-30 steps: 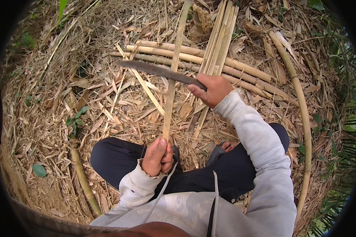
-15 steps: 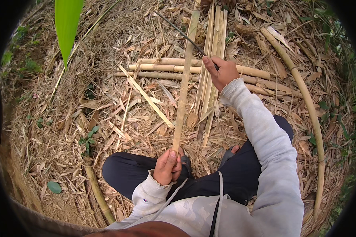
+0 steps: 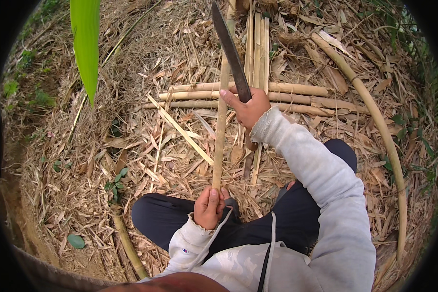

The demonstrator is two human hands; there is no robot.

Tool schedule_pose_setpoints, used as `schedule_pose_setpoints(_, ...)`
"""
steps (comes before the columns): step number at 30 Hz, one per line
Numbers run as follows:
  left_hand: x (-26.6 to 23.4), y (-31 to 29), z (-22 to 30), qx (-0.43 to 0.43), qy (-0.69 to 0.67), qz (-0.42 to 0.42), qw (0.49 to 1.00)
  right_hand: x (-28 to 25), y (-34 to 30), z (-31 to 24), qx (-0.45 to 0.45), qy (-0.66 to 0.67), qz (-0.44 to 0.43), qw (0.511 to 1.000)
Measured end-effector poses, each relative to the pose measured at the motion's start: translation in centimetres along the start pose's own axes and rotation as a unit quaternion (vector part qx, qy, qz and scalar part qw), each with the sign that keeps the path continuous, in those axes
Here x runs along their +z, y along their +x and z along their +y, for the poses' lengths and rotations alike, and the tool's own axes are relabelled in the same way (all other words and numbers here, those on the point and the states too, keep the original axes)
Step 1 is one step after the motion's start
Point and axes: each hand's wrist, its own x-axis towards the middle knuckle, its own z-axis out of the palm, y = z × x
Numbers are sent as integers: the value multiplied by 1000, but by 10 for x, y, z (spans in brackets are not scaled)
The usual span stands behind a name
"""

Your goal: The person splits a piece of bamboo into strips and shaves them using a large knife while sitting on the ground.

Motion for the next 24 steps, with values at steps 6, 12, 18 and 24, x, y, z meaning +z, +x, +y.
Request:
schedule_pose_setpoints(6,2,12,6,67,123,-6,990,0,-2,1,-43,-17,-14,999)
schedule_pose_setpoints(12,15,64,75,97,99,21,990,15,-30,-7,-32,49,-76,995)
schedule_pose_setpoints(18,24,66,92,39,-83,25,995,17,-32,-13,-192,-78,-107,972)
schedule_pose_setpoints(24,18,60,99,-8,-149,42,988,2,-32,-6,-488,-412,-105,762)
